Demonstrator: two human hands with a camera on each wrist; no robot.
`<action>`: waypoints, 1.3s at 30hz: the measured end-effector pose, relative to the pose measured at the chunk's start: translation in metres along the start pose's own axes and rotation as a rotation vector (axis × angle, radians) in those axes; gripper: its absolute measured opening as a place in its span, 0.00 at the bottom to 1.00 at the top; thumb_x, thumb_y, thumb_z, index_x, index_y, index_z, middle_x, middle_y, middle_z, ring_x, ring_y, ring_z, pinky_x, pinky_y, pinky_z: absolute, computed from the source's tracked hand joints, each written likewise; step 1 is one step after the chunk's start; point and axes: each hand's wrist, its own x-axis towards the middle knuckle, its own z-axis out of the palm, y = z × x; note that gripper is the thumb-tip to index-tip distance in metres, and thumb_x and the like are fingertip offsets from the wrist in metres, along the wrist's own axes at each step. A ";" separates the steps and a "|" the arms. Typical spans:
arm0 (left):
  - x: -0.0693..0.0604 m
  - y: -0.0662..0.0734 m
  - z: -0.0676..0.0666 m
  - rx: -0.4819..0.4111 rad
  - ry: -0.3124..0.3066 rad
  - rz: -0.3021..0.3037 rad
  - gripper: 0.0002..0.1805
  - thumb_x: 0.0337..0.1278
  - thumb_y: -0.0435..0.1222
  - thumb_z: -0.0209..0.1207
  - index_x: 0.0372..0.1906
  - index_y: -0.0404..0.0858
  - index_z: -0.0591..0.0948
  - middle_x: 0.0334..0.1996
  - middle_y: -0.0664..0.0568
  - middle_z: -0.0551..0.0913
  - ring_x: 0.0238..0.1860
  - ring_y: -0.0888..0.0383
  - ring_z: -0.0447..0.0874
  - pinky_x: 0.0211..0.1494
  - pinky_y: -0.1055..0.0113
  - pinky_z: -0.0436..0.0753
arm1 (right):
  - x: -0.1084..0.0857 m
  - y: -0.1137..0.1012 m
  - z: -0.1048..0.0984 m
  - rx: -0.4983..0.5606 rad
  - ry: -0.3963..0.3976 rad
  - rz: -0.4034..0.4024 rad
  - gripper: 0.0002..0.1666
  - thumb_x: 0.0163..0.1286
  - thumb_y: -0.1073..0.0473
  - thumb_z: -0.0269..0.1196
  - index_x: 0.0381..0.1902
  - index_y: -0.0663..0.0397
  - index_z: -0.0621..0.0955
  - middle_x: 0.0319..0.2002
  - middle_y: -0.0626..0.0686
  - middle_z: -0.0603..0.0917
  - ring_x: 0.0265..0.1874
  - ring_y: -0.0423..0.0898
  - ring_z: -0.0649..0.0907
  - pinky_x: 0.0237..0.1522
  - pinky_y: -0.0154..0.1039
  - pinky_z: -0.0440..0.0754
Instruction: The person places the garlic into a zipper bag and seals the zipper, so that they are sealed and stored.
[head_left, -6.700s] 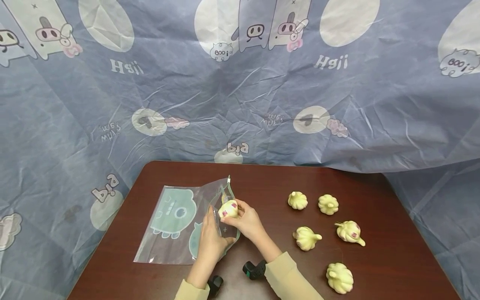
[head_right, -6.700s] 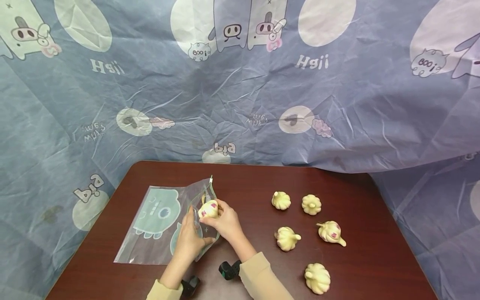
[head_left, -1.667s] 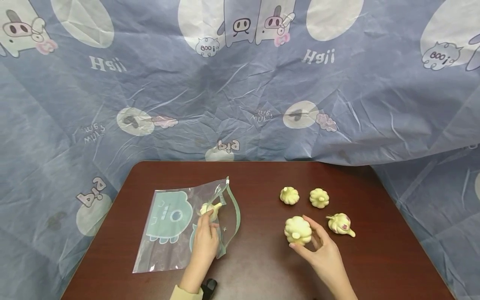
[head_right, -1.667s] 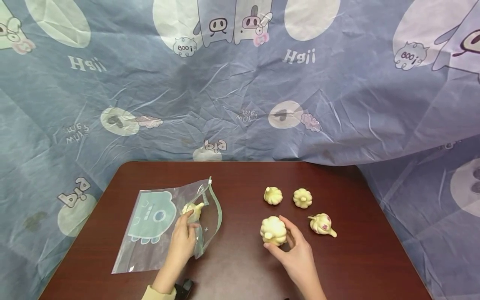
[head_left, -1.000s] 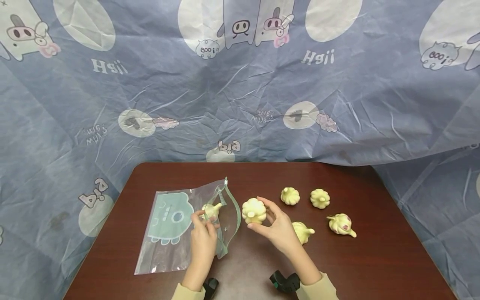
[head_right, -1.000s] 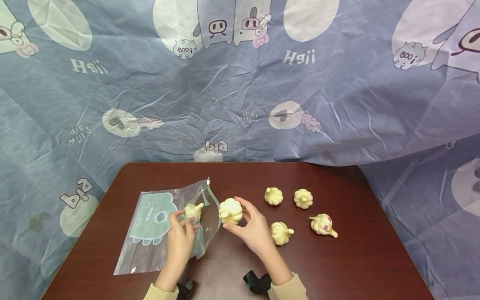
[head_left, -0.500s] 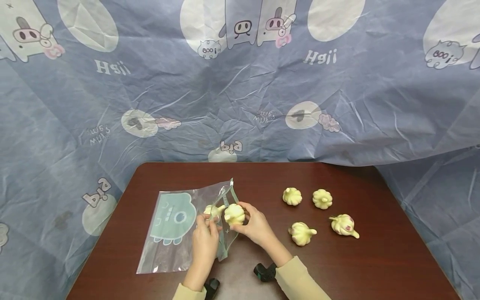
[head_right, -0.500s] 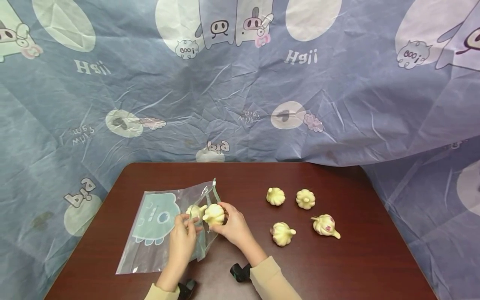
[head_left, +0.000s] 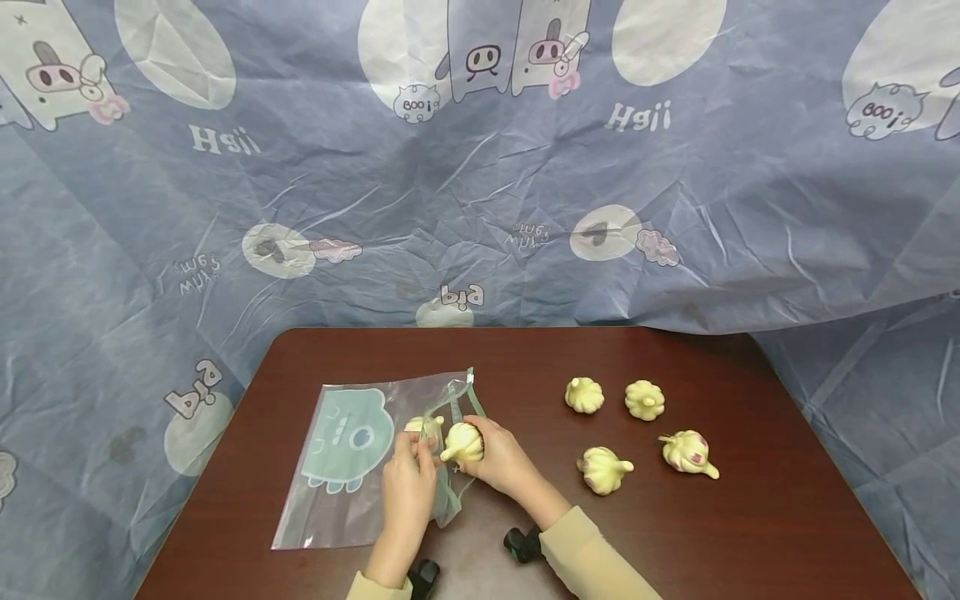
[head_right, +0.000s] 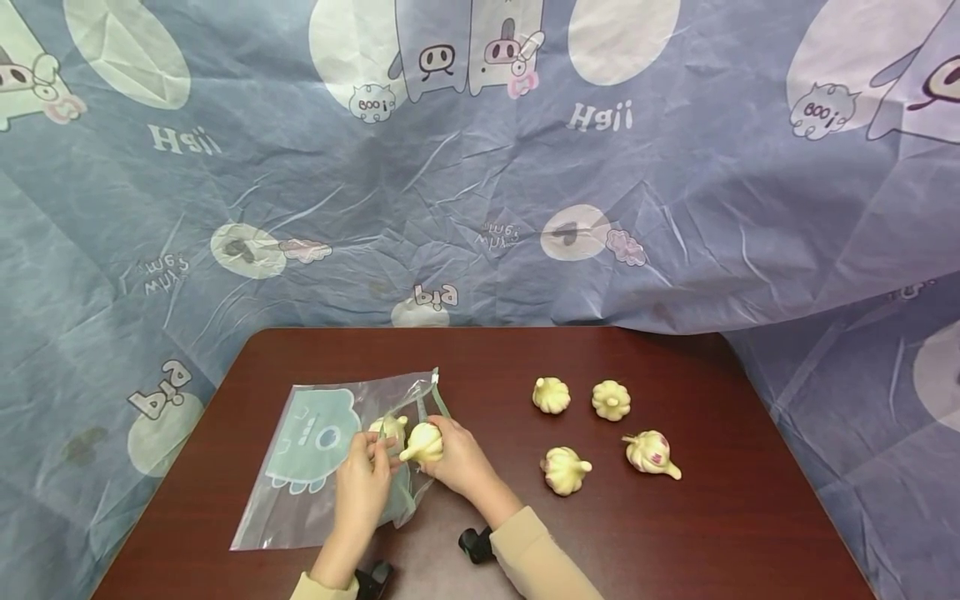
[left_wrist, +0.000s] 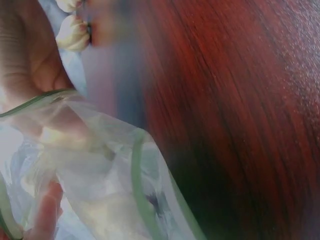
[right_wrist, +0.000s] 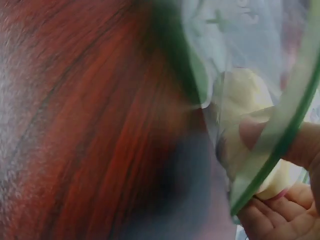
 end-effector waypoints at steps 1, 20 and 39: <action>0.000 0.000 0.000 0.005 0.006 -0.002 0.04 0.71 0.32 0.53 0.42 0.34 0.76 0.34 0.46 0.90 0.26 0.54 0.89 0.24 0.64 0.79 | 0.001 0.001 0.002 -0.020 -0.003 -0.004 0.42 0.50 0.63 0.77 0.63 0.63 0.73 0.56 0.62 0.81 0.47 0.54 0.83 0.43 0.47 0.83; -0.005 0.010 -0.001 0.036 0.035 0.088 0.05 0.66 0.33 0.58 0.38 0.36 0.83 0.28 0.50 0.90 0.25 0.56 0.89 0.22 0.65 0.80 | 0.025 -0.019 0.019 -0.291 -0.066 -0.083 0.20 0.58 0.53 0.74 0.38 0.62 0.81 0.42 0.56 0.82 0.41 0.49 0.81 0.40 0.38 0.84; -0.002 0.005 0.002 -0.028 0.041 0.041 0.05 0.65 0.32 0.59 0.39 0.34 0.84 0.29 0.48 0.90 0.28 0.54 0.90 0.27 0.65 0.85 | 0.017 -0.010 0.004 0.034 -0.064 0.005 0.30 0.58 0.50 0.74 0.54 0.59 0.79 0.49 0.55 0.83 0.45 0.52 0.84 0.44 0.42 0.85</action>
